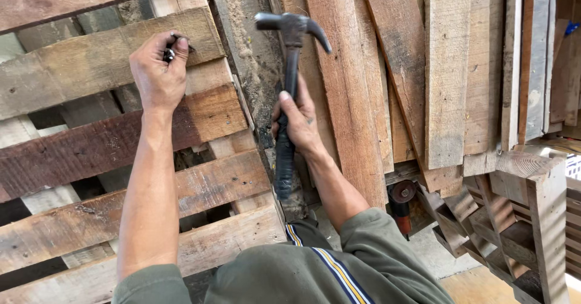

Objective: The person hammers nails into a wooden pallet using a hammer. They repeatedly pick up nails from a container and drive them into the pallet slats, securing the structure.

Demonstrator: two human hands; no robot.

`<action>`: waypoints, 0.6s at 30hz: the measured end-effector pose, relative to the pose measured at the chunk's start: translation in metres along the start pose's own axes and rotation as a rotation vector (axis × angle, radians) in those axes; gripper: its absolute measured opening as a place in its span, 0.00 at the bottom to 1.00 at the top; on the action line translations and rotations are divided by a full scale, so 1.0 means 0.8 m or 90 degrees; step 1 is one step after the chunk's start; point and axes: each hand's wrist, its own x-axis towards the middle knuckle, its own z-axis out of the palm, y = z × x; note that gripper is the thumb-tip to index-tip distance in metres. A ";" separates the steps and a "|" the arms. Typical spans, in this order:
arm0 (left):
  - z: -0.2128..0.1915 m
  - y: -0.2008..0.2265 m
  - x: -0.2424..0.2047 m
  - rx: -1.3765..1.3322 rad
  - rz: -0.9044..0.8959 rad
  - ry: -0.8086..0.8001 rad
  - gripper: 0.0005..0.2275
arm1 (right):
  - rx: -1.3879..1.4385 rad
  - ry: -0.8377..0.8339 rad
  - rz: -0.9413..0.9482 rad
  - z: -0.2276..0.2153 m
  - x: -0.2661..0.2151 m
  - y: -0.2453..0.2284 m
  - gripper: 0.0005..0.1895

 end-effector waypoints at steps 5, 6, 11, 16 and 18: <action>0.001 0.004 0.004 0.014 0.036 0.025 0.08 | -0.016 -0.079 0.197 0.000 0.004 0.000 0.37; 0.003 0.005 -0.003 0.014 0.049 0.030 0.08 | 0.007 -0.080 0.204 -0.005 0.000 -0.001 0.37; 0.002 -0.004 -0.007 0.016 0.047 0.036 0.09 | -0.008 -0.042 0.142 -0.004 -0.022 -0.008 0.36; 0.010 -0.017 -0.006 0.008 0.070 0.050 0.07 | -0.096 -0.070 0.048 -0.011 -0.034 -0.033 0.35; 0.011 -0.022 -0.008 0.005 0.103 0.056 0.06 | -0.149 -0.091 0.000 -0.013 -0.040 -0.042 0.34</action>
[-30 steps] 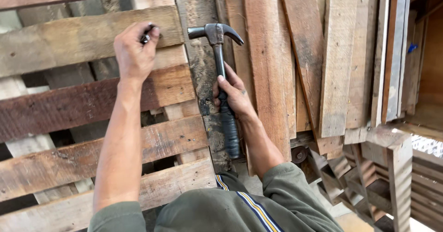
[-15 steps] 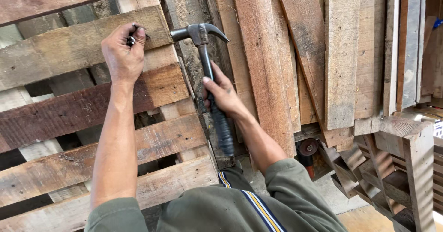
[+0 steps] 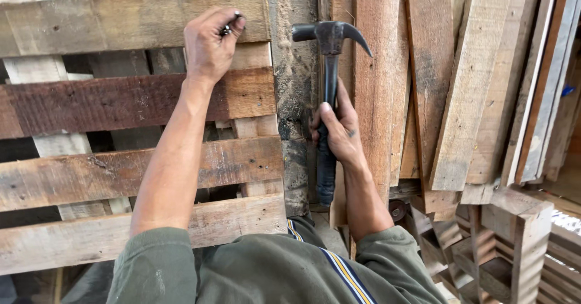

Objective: The person hammers nails into a wooden pallet using a hammer. They repeatedly pick up nails from a container and drive them into the pallet slats, securing the structure.

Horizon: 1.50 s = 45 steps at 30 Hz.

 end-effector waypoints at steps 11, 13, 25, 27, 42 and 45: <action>0.017 -0.022 -0.006 0.069 0.056 0.057 0.02 | -0.338 -0.077 -0.329 0.014 -0.005 -0.093 0.32; 0.018 -0.023 -0.007 0.074 0.062 0.057 0.03 | -0.302 -0.058 -0.309 0.025 -0.008 -0.106 0.33; 0.028 -0.017 -0.008 0.217 0.120 0.036 0.09 | -0.429 -0.055 -0.440 0.031 -0.016 -0.110 0.33; 0.026 -0.016 -0.009 0.217 0.116 0.035 0.09 | -0.445 -0.031 -0.452 0.035 -0.008 -0.104 0.34; 0.035 -0.030 -0.015 0.174 0.075 -0.003 0.10 | -0.541 -0.048 -0.470 0.048 0.010 -0.096 0.34; 0.034 -0.021 -0.012 0.257 0.029 -0.066 0.06 | -0.655 -0.103 -0.262 0.066 0.027 -0.083 0.37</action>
